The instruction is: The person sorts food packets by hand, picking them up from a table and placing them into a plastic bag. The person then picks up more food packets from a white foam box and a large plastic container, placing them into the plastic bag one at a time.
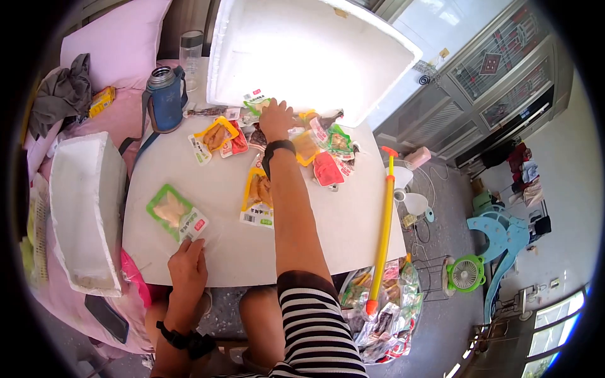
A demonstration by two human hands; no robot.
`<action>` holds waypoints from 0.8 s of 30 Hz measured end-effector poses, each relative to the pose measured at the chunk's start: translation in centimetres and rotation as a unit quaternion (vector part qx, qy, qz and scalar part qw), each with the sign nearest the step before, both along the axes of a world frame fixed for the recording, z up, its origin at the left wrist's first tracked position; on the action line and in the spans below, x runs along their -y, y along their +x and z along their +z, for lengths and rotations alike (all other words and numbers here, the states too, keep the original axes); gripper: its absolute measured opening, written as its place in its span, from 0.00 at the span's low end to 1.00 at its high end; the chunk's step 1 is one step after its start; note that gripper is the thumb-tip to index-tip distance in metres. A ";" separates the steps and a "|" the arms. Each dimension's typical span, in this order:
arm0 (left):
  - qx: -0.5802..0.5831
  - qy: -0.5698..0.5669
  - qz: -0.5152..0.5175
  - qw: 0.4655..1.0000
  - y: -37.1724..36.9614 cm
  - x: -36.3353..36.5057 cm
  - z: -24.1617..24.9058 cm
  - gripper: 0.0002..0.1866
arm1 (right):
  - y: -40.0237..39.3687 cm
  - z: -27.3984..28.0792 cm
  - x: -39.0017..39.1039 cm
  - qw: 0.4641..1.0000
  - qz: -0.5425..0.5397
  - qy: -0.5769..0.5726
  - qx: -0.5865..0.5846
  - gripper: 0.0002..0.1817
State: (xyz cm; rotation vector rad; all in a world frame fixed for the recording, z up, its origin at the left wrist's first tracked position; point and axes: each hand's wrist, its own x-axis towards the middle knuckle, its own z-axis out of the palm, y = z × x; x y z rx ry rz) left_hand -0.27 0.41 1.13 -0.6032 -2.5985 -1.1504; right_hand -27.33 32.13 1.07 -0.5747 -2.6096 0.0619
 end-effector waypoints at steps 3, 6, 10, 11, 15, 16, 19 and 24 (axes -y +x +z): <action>-0.001 -0.007 0.000 1.000 -0.1 -0.2 -0.2 0.09 | -0.5 -1.4 0.5 0.998 -0.004 -0.064 0.014 0.16; -0.002 -0.008 -0.016 1.000 -0.2 -0.4 -0.3 0.10 | 1.1 1.3 2.3 0.992 -0.044 -0.116 -0.006 0.21; -0.028 -0.018 -0.035 0.999 -0.3 -0.4 -0.9 0.09 | 4.2 2.3 3.2 0.997 -0.006 -0.011 -0.071 0.17; -0.037 -0.018 -0.037 0.998 -0.4 -0.2 -1.3 0.09 | 4.7 1.9 3.2 0.998 -0.008 -0.016 -0.067 0.16; -0.050 -0.012 -0.045 0.998 -0.4 -0.1 -1.7 0.09 | 10.1 3.7 3.2 0.975 0.062 -0.193 -0.087 0.11; -0.052 -0.010 -0.047 0.998 -0.5 0.0 -1.9 0.08 | 11.2 3.6 3.0 0.968 0.052 -0.220 -0.105 0.12; -0.063 0.006 -0.052 0.997 -0.7 0.1 -2.2 0.08 | 17.4 5.5 3.5 0.924 0.039 -0.352 -0.141 0.14; -0.065 0.001 -0.052 0.997 -0.8 0.1 -2.3 0.07 | 27.5 2.8 5.7 0.699 0.138 -0.658 -0.243 0.09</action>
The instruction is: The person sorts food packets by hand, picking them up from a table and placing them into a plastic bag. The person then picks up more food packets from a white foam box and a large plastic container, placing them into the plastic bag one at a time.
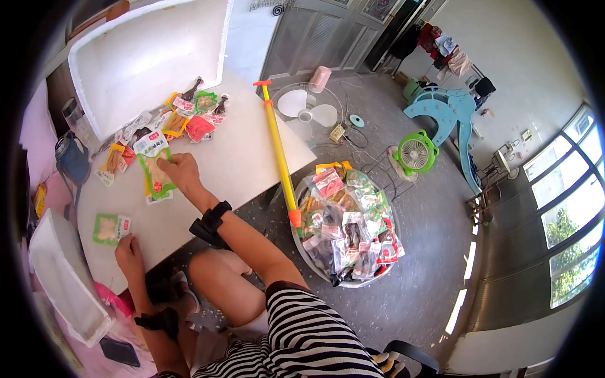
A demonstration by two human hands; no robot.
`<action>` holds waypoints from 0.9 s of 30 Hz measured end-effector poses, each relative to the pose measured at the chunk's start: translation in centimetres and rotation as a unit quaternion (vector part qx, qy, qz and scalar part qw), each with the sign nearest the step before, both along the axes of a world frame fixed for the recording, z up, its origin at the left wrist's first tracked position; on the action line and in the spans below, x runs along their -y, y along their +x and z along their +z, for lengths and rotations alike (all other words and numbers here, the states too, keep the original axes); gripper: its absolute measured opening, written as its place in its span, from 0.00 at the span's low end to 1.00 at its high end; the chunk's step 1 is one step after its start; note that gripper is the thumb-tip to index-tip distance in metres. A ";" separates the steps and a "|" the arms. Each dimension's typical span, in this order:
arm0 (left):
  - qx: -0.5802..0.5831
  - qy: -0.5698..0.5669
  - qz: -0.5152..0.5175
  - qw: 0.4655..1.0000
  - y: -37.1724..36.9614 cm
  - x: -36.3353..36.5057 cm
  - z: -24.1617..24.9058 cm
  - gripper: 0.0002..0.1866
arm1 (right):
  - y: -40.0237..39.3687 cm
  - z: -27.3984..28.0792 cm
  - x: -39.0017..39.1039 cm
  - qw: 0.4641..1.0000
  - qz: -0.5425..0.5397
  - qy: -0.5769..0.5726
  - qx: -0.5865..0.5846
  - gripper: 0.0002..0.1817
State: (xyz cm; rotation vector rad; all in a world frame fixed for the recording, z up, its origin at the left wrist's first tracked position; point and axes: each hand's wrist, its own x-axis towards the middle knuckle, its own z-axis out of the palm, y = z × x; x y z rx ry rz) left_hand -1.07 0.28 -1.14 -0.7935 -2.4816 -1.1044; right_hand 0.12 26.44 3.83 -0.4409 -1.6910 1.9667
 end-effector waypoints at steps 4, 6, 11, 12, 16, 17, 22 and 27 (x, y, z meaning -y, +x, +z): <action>-0.007 0.006 -0.015 1.000 -0.6 0.3 -1.0 0.07 | 7.2 0.6 2.4 0.995 0.044 -0.062 0.066 0.11; 0.022 0.020 -0.015 0.999 -0.6 0.4 -1.1 0.07 | 9.2 0.8 3.5 0.990 0.064 -0.068 0.105 0.11; 0.012 0.070 -0.021 0.997 -1.1 0.7 -2.0 0.07 | 10.8 1.1 6.6 0.989 0.077 -0.090 0.083 0.15; 0.015 0.074 -0.023 0.997 -1.2 0.8 -2.0 0.07 | 10.6 0.7 7.1 0.991 0.078 -0.084 0.076 0.15; 0.028 0.096 -0.027 0.995 -1.2 0.9 -1.8 0.07 | 9.2 -1.3 8.3 0.995 0.060 -0.073 0.042 0.12; 0.022 0.101 -0.029 0.994 -1.2 0.8 -1.6 0.07 | 8.7 -1.7 8.7 0.995 0.050 -0.075 0.039 0.11; 0.024 0.144 -0.039 0.988 -1.1 0.7 -1.7 0.08 | 6.9 -2.9 11.1 0.994 0.018 -0.103 0.036 0.11; 0.021 0.143 -0.031 0.989 -1.0 0.9 -1.5 0.08 | 5.9 -4.2 12.6 0.992 0.012 -0.112 0.058 0.12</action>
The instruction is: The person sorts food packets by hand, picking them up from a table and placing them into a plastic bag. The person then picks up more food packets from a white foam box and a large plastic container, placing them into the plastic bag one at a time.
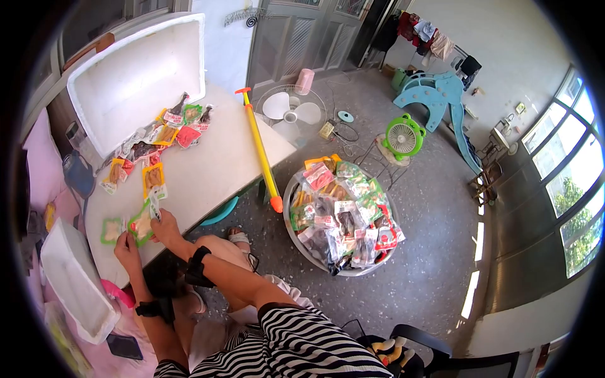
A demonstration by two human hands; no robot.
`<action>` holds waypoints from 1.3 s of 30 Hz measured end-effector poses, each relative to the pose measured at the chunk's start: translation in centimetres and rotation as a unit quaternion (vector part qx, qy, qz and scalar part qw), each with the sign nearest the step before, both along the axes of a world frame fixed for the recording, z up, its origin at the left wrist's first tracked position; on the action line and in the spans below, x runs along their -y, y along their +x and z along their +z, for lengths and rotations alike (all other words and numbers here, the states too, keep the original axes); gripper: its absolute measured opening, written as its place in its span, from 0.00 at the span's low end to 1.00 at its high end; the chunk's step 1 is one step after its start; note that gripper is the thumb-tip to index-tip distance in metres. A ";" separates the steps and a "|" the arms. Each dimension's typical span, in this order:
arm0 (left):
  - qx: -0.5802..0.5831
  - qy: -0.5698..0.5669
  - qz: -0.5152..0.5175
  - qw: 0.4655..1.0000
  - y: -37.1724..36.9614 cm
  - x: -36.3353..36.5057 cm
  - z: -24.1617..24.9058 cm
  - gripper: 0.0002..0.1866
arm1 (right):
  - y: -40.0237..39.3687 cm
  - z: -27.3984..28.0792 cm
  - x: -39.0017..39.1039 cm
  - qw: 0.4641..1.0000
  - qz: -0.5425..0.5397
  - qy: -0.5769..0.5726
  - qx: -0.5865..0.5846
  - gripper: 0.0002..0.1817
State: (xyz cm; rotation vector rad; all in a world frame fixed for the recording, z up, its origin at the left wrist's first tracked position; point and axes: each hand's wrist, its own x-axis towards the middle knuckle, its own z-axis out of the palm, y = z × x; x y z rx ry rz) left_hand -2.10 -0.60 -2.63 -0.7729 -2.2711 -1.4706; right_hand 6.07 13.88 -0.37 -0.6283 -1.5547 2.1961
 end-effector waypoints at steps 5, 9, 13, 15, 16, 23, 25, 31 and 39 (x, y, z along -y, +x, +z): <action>-0.064 -0.008 0.035 0.997 -0.1 0.3 0.1 0.09 | 1.1 -0.2 0.6 0.996 0.042 0.061 0.054 0.10; -0.077 -0.010 0.029 0.997 0.6 0.7 1.1 0.09 | 1.7 -0.6 0.2 0.988 0.063 0.085 0.110 0.08; -0.080 -0.012 0.029 0.996 1.2 0.1 1.5 0.10 | 1.5 -1.1 0.5 0.995 0.013 0.050 0.086 0.08; -0.070 -0.014 0.016 0.997 1.6 -0.3 1.5 0.10 | 1.2 -1.8 0.5 0.998 0.012 0.010 0.059 0.08; -0.077 -0.014 0.008 0.997 2.0 -0.5 1.6 0.10 | 0.7 -2.2 1.0 0.998 0.026 -0.012 0.049 0.08; -0.063 -0.044 0.077 0.994 2.7 -0.5 2.7 0.07 | 1.0 2.6 0.0 0.957 0.228 0.088 0.156 0.15; -0.067 -0.049 0.089 0.993 2.7 -0.5 2.3 0.07 | 1.3 3.9 -1.0 0.953 0.193 0.173 0.155 0.12; -0.060 -0.080 0.085 0.991 3.1 -0.6 2.1 0.07 | -0.2 1.6 -1.4 0.976 0.186 0.060 0.098 0.05; -0.057 -0.076 0.124 0.988 2.8 0.0 2.4 0.08 | 0.1 2.6 -1.1 0.975 0.191 0.049 0.104 0.05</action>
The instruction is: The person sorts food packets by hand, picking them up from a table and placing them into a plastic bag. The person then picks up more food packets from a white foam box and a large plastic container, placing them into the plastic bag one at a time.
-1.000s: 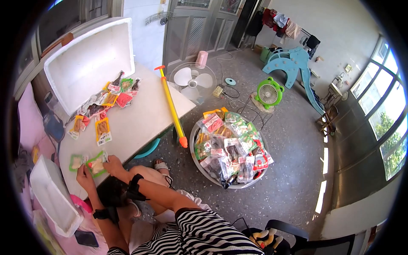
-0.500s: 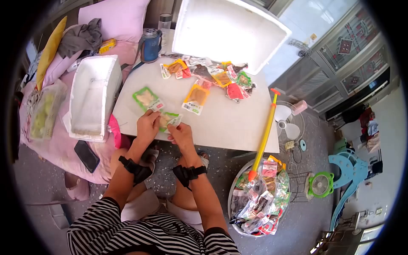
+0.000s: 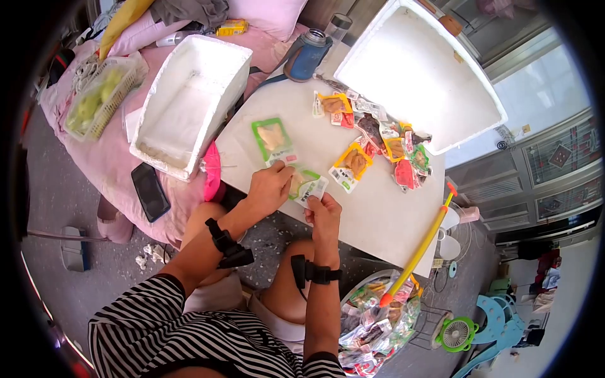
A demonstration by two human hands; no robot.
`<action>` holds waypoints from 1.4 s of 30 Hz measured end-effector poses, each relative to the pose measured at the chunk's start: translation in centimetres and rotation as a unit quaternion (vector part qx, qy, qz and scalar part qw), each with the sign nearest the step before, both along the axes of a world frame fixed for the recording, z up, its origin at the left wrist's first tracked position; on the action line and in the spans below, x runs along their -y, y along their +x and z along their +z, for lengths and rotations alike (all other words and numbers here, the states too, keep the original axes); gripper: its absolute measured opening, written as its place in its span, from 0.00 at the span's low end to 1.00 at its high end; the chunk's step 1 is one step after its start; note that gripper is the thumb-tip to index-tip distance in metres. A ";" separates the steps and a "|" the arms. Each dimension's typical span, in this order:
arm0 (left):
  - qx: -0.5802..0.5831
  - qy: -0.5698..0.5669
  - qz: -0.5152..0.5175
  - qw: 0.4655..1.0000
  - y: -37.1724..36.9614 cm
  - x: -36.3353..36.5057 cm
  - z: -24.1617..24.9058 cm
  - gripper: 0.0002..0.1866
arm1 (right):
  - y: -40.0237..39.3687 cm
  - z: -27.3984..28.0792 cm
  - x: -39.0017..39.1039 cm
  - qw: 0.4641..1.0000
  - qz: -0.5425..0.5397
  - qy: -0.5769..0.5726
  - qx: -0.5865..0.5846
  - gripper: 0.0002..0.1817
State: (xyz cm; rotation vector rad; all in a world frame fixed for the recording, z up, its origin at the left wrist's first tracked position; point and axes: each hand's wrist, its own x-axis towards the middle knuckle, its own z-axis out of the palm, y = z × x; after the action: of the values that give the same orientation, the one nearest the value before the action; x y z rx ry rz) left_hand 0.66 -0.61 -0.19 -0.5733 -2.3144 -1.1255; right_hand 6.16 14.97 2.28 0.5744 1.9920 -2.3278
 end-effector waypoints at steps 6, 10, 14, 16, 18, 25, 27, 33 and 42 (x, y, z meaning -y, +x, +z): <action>-0.003 0.051 -0.010 0.999 0.3 -0.2 0.7 0.07 | 3.7 1.5 -1.9 0.996 -0.053 -0.067 -0.029 0.04; -0.003 0.031 -0.002 1.000 0.5 -0.2 0.9 0.08 | 3.0 0.8 -1.1 0.993 -0.061 -0.095 -0.034 0.05; 0.002 0.013 -0.014 1.000 0.7 -0.2 0.8 0.10 | -0.5 -0.5 1.0 0.992 -0.010 -0.119 -0.050 0.06; 0.000 0.028 -0.021 0.999 0.8 -0.3 0.7 0.09 | -2.3 0.1 3.2 0.990 0.005 -0.139 -0.037 0.07; 0.005 0.039 -0.017 0.999 0.6 -0.2 0.8 0.09 | -3.4 1.0 3.9 0.993 0.072 -0.081 0.034 0.07; 0.046 0.050 -0.013 0.998 0.6 0.0 1.2 0.09 | -4.7 1.3 2.7 0.988 0.100 0.119 -0.002 0.10; 0.042 0.065 -0.009 0.997 0.5 -0.1 1.2 0.06 | -5.3 0.6 3.1 0.988 0.129 0.081 0.011 0.09; 0.051 0.153 -0.019 0.987 0.0 0.2 1.8 0.07 | -7.3 -0.8 4.0 0.987 0.156 0.045 0.016 0.09; 0.065 0.084 -0.003 0.994 -0.4 0.3 1.0 0.13 | -5.7 -0.2 3.1 0.972 0.210 0.105 0.003 0.10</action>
State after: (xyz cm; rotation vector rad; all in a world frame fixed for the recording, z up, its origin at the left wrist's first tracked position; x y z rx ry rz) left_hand 0.26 -0.95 0.82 -0.4560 -2.2980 -1.3823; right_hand 0.50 11.89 2.12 0.1389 2.1187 -1.8833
